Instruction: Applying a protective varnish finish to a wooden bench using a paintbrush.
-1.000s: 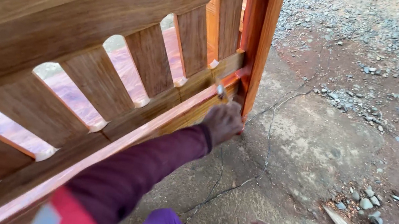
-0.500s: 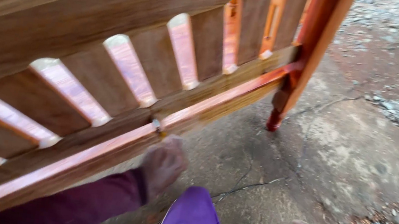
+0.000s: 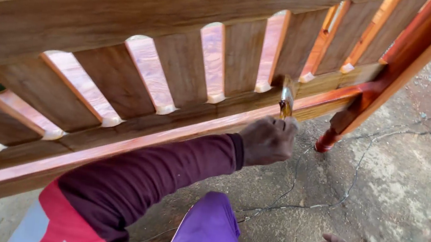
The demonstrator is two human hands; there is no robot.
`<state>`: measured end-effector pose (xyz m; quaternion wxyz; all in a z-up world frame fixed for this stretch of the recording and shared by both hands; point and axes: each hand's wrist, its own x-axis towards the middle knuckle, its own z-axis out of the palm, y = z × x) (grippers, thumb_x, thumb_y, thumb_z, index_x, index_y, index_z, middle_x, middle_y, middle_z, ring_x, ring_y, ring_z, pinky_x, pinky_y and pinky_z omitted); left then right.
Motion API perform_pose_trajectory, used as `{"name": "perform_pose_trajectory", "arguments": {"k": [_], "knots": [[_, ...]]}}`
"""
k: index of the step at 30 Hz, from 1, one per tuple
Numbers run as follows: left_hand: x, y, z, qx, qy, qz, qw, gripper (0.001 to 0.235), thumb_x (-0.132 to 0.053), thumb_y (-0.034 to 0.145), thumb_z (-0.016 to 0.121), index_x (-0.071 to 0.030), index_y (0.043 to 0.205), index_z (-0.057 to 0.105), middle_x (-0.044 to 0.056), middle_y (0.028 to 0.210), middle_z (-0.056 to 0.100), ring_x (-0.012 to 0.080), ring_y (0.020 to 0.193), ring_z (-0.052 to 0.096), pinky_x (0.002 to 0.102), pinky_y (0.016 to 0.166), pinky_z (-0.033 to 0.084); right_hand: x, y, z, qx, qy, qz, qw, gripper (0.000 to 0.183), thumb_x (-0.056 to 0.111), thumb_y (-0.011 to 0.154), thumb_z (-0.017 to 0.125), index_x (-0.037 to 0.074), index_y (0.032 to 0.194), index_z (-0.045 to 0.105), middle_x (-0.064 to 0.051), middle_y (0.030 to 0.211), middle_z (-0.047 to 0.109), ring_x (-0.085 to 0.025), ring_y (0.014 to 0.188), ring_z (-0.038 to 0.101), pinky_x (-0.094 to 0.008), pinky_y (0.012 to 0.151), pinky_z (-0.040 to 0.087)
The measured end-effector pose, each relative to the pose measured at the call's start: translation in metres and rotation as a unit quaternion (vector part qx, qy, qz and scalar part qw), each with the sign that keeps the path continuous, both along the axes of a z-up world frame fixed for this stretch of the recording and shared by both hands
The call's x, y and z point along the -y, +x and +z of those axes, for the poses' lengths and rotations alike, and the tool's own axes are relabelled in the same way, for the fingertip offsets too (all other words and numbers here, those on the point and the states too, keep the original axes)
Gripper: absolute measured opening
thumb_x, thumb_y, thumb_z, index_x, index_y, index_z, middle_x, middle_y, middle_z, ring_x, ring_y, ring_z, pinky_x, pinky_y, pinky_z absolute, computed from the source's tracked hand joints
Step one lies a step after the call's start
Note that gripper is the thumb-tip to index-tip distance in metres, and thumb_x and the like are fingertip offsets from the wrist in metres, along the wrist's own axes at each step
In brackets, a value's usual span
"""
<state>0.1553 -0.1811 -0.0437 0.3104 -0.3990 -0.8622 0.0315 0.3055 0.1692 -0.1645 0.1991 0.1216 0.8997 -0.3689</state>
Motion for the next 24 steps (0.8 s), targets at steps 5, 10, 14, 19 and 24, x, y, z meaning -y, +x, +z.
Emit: {"name": "perform_pose_trajectory", "arguments": {"k": [5,10,14,19,24], "knots": [[0.098,0.092,0.009,-0.085,-0.233,0.081,0.965,0.018,-0.011,0.074,0.064,-0.013,0.064,0.049,-0.003,0.067,0.046,0.0133,0.066,0.048,0.030,0.050,0.041,0.011,-0.014,0.005,0.013,0.027,0.009,1.000,0.072,0.051,0.088,0.074,0.007,0.142,0.058,-0.014,0.122,0.078,-0.026,0.111,0.077,-0.042,0.098,0.062],[0.162,0.199,0.020,0.105,-0.061,0.257,0.959,0.013,-0.007,0.095,0.065,0.002,0.087,0.070,0.009,0.072,0.065,0.0111,0.050,0.058,0.024,0.043,0.051,0.024,-0.028,0.014,-0.022,0.041,0.013,0.999,0.070,0.046,0.084,0.073,0.005,0.139,0.061,-0.015,0.120,0.078,-0.026,0.107,0.078,-0.042,0.097,0.061],[0.124,0.165,0.006,0.278,-0.071,0.283,0.915,0.022,-0.007,0.090,0.065,-0.013,0.069,0.064,0.008,0.067,0.058,0.0161,0.060,0.058,0.034,0.051,0.051,0.034,-0.026,0.010,-0.057,0.036,0.027,0.997,0.070,0.046,0.083,0.073,0.004,0.137,0.061,-0.015,0.121,0.077,-0.026,0.106,0.077,-0.043,0.096,0.061],[0.006,0.025,-0.018,0.120,0.218,0.028,0.968,0.031,-0.014,0.077,0.065,-0.016,0.066,0.035,0.003,0.064,0.035,0.0212,0.063,0.044,0.039,0.053,0.040,0.049,-0.014,0.010,-0.026,0.030,0.030,0.999,0.069,0.049,0.085,0.078,0.005,0.135,0.063,-0.016,0.117,0.078,-0.025,0.105,0.078,-0.043,0.094,0.064],[0.033,0.017,-0.057,-0.433,-0.377,0.324,0.752,0.028,-0.005,0.088,0.056,-0.017,0.073,0.035,-0.001,0.067,0.032,0.0129,0.059,0.039,0.030,0.051,0.039,0.043,-0.011,0.016,-0.028,0.042,0.021,0.999,0.066,0.044,0.083,0.074,0.005,0.136,0.062,-0.015,0.119,0.078,-0.026,0.105,0.078,-0.043,0.093,0.063]]}}
